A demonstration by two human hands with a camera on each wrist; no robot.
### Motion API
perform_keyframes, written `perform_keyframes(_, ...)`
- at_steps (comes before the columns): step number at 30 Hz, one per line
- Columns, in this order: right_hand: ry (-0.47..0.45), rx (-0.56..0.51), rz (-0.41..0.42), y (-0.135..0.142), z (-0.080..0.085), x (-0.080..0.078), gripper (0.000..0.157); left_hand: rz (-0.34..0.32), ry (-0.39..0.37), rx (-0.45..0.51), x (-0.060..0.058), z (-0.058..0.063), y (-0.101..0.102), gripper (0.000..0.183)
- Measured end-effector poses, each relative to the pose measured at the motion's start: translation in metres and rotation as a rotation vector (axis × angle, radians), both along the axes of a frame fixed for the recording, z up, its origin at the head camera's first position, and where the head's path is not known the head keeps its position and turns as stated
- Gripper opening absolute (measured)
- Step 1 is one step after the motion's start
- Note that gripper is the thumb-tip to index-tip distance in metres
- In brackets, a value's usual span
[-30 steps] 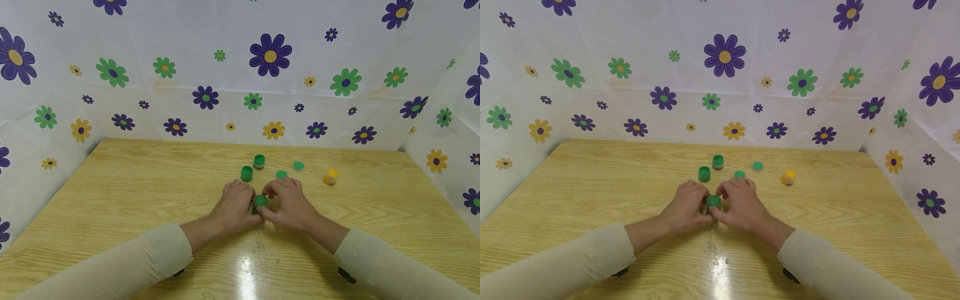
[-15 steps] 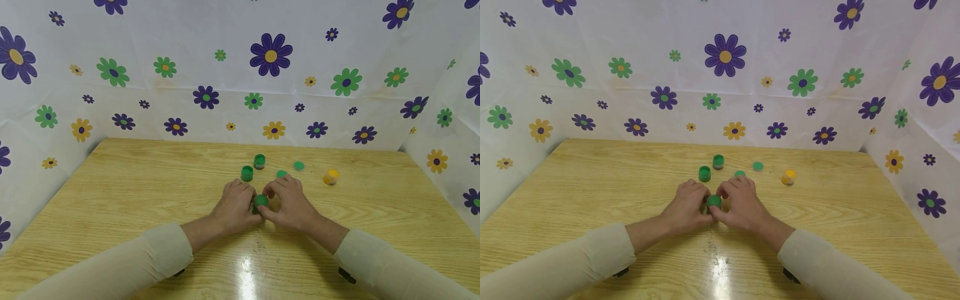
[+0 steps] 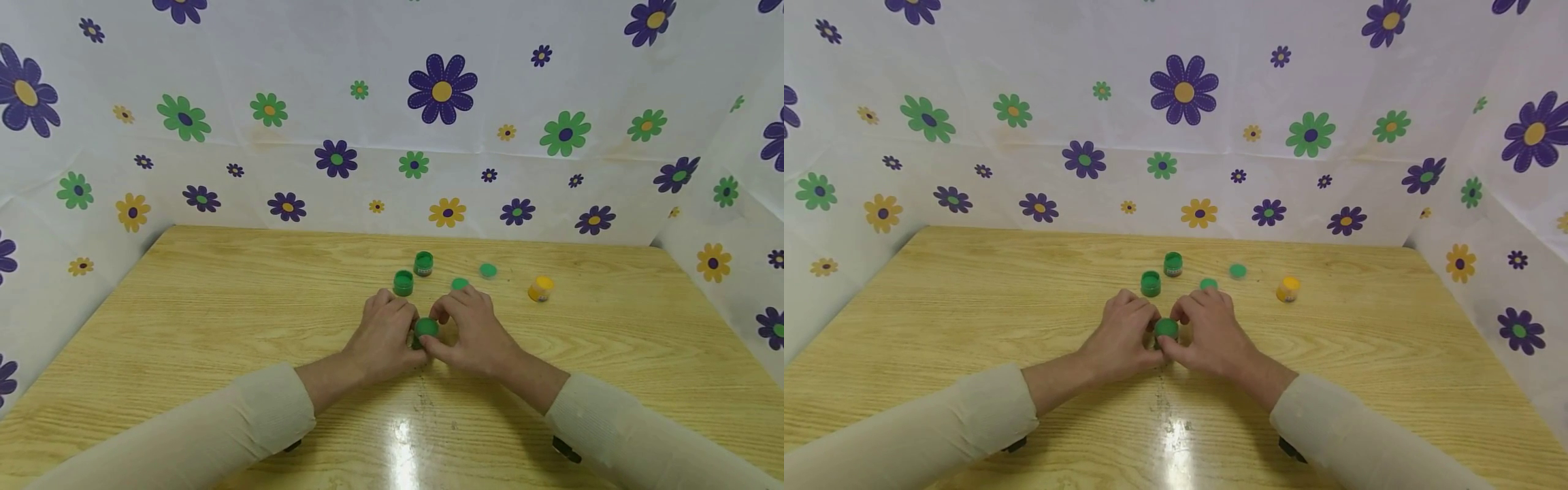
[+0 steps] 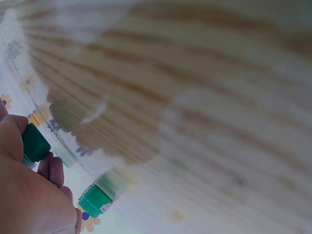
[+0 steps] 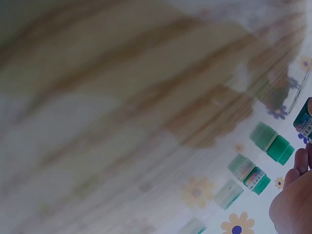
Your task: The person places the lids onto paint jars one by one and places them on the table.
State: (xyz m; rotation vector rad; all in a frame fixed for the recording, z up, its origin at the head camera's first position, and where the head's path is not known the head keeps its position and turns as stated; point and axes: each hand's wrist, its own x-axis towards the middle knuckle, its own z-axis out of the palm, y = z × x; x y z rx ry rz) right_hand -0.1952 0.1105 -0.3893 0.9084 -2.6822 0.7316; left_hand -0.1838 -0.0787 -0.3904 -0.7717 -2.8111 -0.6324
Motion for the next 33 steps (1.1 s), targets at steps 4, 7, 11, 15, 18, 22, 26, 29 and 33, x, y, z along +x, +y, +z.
perform_keyframes(4,0.007,0.010,0.000,0.0005,-0.0005,-0.0006,0.023,-0.001,0.004,0.002,0.0000,-0.0001,0.0002,0.030)
perform_keyframes(7,0.004,0.016,0.000,0.0007,-0.0009,-0.0006,0.023,0.002,-0.002,-0.007,0.0000,0.0001,0.0001,0.031)
perform_keyframes(11,0.001,0.020,-0.001,0.0005,-0.0006,-0.0001,0.024,0.005,-0.004,-0.019,-0.0002,0.0000,-0.0001,0.032)
perform_keyframes(15,0.004,0.033,-0.007,0.0005,-0.0005,0.0003,0.026,0.002,0.001,-0.029,-0.0006,-0.0008,-0.0004,0.031)
perform_keyframes(18,0.000,0.039,-0.014,0.0001,0.0000,0.0009,0.028,0.001,0.001,-0.031,-0.0007,-0.0010,-0.0004,0.032)
perform_keyframes(22,-0.009,0.034,-0.023,-0.0003,0.0004,0.0015,0.031,0.002,-0.008,-0.026,-0.0007,-0.0011,-0.0003,0.032)
perform_keyframes(26,-0.005,0.016,-0.012,-0.0004,0.0000,0.0013,0.030,0.000,-0.005,-0.021,-0.0008,-0.0014,-0.0002,0.031)
perform_keyframes(29,0.007,-0.003,0.006,-0.0004,-0.0001,0.0009,0.027,0.000,-0.002,-0.021,-0.0010,-0.0013,0.0000,0.031)
perform_keyframes(33,0.017,-0.016,0.022,0.0000,-0.0006,0.0001,0.024,0.002,-0.004,-0.014,-0.0010,-0.0011,0.0003,0.030)
